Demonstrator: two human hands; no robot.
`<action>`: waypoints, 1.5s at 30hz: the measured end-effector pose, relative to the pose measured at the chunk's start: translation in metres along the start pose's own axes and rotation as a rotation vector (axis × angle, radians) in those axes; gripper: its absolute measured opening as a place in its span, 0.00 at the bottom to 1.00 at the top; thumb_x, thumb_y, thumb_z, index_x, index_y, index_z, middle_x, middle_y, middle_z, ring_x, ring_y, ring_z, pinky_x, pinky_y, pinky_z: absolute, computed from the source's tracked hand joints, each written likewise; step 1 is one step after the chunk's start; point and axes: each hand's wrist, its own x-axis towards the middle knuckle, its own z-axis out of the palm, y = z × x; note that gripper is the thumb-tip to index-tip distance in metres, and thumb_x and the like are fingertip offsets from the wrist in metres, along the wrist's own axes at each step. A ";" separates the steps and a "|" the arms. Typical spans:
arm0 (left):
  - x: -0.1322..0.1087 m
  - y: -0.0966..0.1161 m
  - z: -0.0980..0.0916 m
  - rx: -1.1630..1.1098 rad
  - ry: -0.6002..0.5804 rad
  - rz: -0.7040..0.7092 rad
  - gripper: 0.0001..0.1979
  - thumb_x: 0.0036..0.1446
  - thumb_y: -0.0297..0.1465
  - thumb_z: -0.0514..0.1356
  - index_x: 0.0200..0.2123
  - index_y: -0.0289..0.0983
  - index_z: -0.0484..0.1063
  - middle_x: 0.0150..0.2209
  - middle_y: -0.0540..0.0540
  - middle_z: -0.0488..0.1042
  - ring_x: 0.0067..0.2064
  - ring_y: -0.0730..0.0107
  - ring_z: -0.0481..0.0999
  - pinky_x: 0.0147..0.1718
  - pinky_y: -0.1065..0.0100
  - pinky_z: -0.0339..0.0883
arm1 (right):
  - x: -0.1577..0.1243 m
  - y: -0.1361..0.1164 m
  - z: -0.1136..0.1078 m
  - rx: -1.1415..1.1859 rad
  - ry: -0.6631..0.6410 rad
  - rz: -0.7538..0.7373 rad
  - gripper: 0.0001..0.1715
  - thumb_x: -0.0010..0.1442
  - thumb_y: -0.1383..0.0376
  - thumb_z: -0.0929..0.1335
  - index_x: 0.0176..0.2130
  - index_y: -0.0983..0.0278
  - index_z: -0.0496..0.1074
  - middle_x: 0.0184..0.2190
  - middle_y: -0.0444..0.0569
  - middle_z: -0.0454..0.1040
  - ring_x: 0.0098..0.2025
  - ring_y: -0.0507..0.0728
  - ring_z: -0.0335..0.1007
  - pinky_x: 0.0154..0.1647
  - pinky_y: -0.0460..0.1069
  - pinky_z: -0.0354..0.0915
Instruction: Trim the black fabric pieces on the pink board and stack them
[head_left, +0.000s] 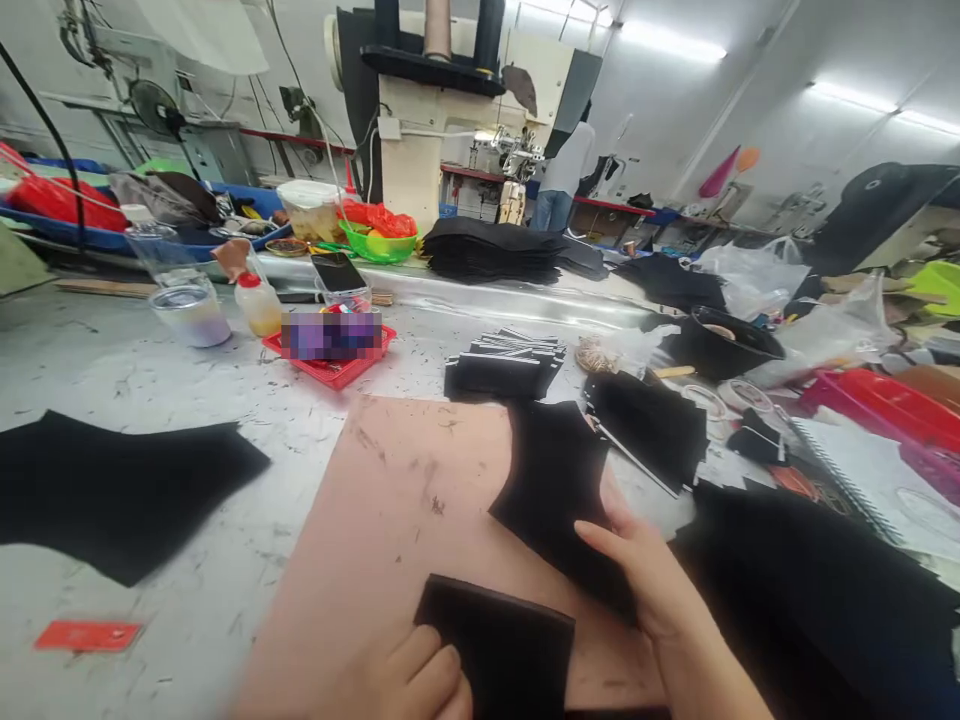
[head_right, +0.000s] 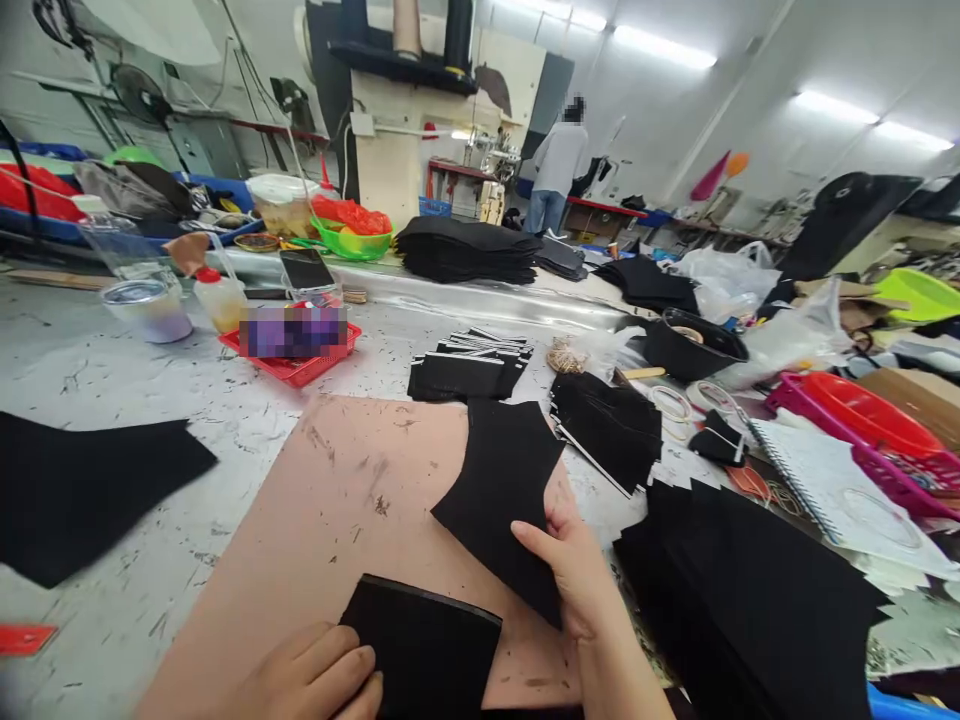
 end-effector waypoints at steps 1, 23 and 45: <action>-0.001 0.000 -0.001 -0.018 -0.013 0.000 0.10 0.54 0.19 0.52 0.28 0.35 0.70 0.22 0.48 0.68 0.27 0.71 0.68 0.26 0.70 0.64 | -0.002 -0.005 0.002 0.079 -0.046 0.000 0.23 0.52 0.60 0.68 0.49 0.60 0.70 0.45 0.53 0.75 0.57 0.65 0.62 0.53 0.60 0.63; -0.011 0.018 -0.003 0.049 -0.245 -0.254 0.16 0.58 0.38 0.55 0.44 0.35 0.71 0.43 0.45 0.76 0.47 0.59 0.71 0.47 0.60 0.55 | 0.003 -0.021 0.031 0.105 -0.419 0.234 0.23 0.47 0.56 0.74 0.44 0.60 0.73 0.44 0.51 0.76 0.50 0.67 0.69 0.48 0.60 0.67; -0.012 0.017 0.000 0.037 -0.320 -0.244 0.19 0.58 0.42 0.54 0.46 0.35 0.69 0.45 0.45 0.73 0.54 0.52 0.66 0.52 0.58 0.51 | -0.003 -0.017 0.031 -0.038 -0.410 0.173 0.26 0.52 0.57 0.71 0.50 0.61 0.69 0.38 0.51 0.78 0.51 0.66 0.68 0.47 0.59 0.67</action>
